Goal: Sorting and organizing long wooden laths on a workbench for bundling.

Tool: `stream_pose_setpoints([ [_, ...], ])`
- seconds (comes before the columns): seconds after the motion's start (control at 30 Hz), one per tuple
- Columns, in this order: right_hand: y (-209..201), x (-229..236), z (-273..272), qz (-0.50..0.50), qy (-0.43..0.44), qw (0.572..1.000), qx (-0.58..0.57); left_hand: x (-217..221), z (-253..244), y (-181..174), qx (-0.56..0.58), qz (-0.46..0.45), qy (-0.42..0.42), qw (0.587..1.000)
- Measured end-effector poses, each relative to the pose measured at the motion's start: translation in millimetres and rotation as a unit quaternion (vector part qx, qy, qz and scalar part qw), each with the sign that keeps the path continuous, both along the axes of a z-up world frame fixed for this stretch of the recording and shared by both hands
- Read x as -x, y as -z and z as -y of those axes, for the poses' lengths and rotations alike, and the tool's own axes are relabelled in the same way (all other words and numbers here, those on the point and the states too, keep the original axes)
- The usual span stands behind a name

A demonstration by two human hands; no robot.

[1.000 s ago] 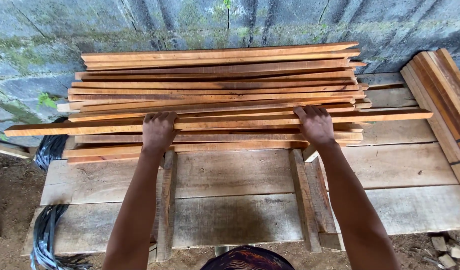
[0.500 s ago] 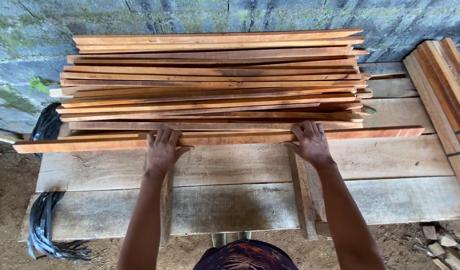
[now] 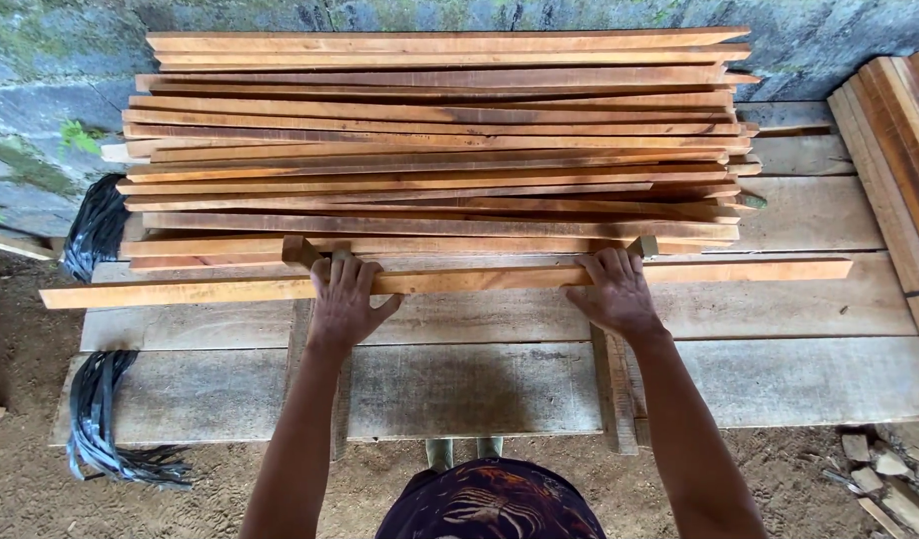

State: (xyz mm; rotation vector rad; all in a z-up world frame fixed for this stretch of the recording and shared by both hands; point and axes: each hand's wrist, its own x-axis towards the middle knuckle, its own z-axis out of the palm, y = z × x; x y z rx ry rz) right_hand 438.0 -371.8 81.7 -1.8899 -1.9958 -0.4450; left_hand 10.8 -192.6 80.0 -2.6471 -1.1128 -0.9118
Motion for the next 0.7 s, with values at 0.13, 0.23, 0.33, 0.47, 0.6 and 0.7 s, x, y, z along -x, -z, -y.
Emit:
stream_pose_setpoints([
  [0.13,37.3,-6.0,13.0,0.05,-0.003,0.999,-0.009,13.4,-8.3,46.8,-0.045,-0.063,0.015,0.997],
  [0.23,52.3,5.0,29.2,0.053,0.02,0.998,0.022,16.5,11.7,65.5,-0.083,-0.067,-0.004,0.994],
  [0.33,99.7,2.9,55.4,0.063,0.011,0.998,0.007,19.2,48.5,70.4,-0.108,-0.085,-0.028,0.99],
  [0.47,115.0,27.1,87.4,0.051,0.053,0.995,0.065,32.3,82.3,98.9,-0.028,-0.098,-0.061,0.993],
  [0.6,61.8,71.0,105.7,-0.021,0.05,0.995,0.079,34.2,107.1,93.1,0.035,-0.022,-0.03,0.999],
  [0.7,89.2,70.5,125.0,-0.053,0.046,0.995,0.075,42.4,117.9,92.0,0.039,0.0,-0.002,0.999],
])
